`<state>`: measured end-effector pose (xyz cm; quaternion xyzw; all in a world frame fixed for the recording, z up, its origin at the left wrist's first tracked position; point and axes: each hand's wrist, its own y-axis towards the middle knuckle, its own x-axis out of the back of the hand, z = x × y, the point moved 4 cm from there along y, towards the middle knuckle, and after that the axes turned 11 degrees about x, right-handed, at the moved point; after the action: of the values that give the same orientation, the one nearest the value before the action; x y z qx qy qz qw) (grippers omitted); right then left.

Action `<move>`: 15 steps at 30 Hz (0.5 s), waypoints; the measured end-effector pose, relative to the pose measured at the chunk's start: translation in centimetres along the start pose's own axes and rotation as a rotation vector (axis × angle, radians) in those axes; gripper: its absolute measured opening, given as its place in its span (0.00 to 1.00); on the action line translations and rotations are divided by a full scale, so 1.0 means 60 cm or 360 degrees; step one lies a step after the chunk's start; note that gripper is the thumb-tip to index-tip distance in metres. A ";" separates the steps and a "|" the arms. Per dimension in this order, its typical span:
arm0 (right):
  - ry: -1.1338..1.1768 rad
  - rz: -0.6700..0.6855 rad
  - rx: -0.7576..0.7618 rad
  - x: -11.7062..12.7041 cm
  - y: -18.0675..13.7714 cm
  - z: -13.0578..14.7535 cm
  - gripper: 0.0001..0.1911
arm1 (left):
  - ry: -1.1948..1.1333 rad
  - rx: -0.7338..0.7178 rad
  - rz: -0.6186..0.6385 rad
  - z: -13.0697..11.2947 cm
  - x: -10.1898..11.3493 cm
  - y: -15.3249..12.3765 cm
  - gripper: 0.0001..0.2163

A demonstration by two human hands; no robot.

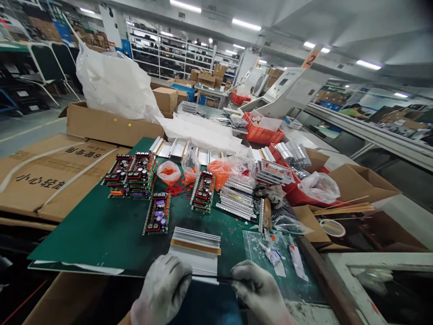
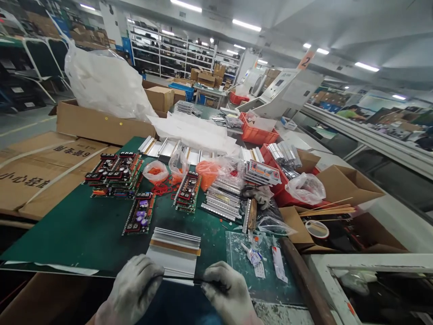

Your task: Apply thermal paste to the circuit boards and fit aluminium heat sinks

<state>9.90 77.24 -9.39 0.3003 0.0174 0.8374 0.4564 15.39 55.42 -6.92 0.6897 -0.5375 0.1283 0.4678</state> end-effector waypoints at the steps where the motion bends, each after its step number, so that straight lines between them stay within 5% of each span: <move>1: -0.0259 0.0054 0.0142 0.006 0.001 0.010 0.07 | -0.0013 -0.0046 0.0004 -0.001 0.000 -0.001 0.10; 4: -0.0837 0.0125 0.0510 0.007 0.007 0.033 0.11 | 0.0005 -0.0127 -0.0065 0.000 -0.005 -0.004 0.10; 8: -0.0998 0.0126 0.0471 0.000 0.021 0.019 0.10 | 0.0153 -0.0107 -0.0282 0.010 -0.010 -0.015 0.08; 15: -0.1341 0.0493 0.0565 -0.023 0.044 -0.002 0.21 | 0.0126 -0.0192 -0.0101 0.023 -0.045 -0.031 0.10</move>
<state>8.41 74.64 -9.37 0.6856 -0.0712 0.6852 0.2354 15.50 55.95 -10.43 0.6713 -0.5033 0.1079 0.5333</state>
